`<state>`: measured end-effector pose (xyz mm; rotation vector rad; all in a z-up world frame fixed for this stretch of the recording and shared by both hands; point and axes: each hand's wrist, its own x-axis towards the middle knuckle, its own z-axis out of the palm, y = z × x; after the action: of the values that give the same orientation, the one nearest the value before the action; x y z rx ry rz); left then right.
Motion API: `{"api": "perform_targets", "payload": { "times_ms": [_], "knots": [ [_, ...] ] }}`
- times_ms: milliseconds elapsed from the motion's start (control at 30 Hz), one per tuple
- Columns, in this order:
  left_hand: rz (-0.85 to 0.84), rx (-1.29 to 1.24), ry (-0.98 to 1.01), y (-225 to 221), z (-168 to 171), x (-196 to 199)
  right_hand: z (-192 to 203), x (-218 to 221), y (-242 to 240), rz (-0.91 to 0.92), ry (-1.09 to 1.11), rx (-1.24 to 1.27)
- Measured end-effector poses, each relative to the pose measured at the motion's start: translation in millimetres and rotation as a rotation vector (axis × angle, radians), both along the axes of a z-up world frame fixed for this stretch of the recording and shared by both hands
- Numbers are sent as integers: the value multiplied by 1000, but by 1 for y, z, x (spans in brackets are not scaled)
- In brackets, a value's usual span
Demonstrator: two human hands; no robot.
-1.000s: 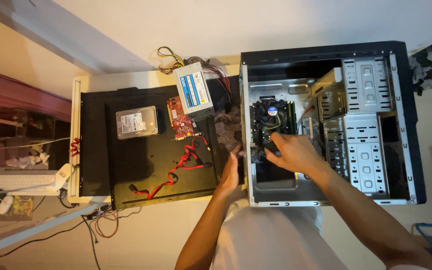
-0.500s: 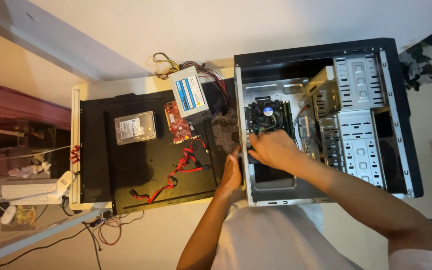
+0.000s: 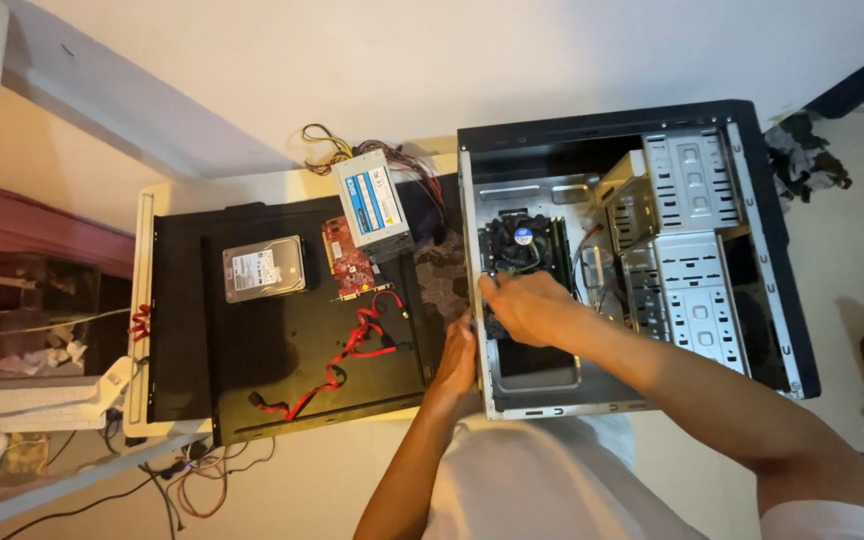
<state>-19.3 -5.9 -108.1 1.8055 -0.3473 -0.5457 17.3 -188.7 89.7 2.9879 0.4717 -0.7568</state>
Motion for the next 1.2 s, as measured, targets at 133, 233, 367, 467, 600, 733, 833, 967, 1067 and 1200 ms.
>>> {"api": "perform_targets", "payload": {
  "times_ms": [133,233,367,467,600,733,833,967,1067,1200],
  "knots": [
    [-95,-46,29,4,27,3,9,2,2,18,116,13],
    [-158,5,133,8,56,9,8,1,9,49,105,-36],
    [-172,-73,192,9,31,16,3,-1,4,39,62,3],
    [-181,-198,267,12,27,19,10,-5,1,59,81,10],
    [-194,-207,380,9,48,29,-6,-3,-12,12,78,116],
    [-120,-105,464,-7,144,35,-41,-4,-22,47,-131,359],
    [-52,36,489,-6,76,33,-20,-9,-17,33,-145,436],
    [-5,95,514,-8,57,26,-8,-11,-20,13,-109,208],
    [-2,134,446,-15,91,23,-6,-14,-19,16,-160,42],
    [44,134,433,-23,147,23,-7,-11,-21,68,-43,132]
  ]
}}
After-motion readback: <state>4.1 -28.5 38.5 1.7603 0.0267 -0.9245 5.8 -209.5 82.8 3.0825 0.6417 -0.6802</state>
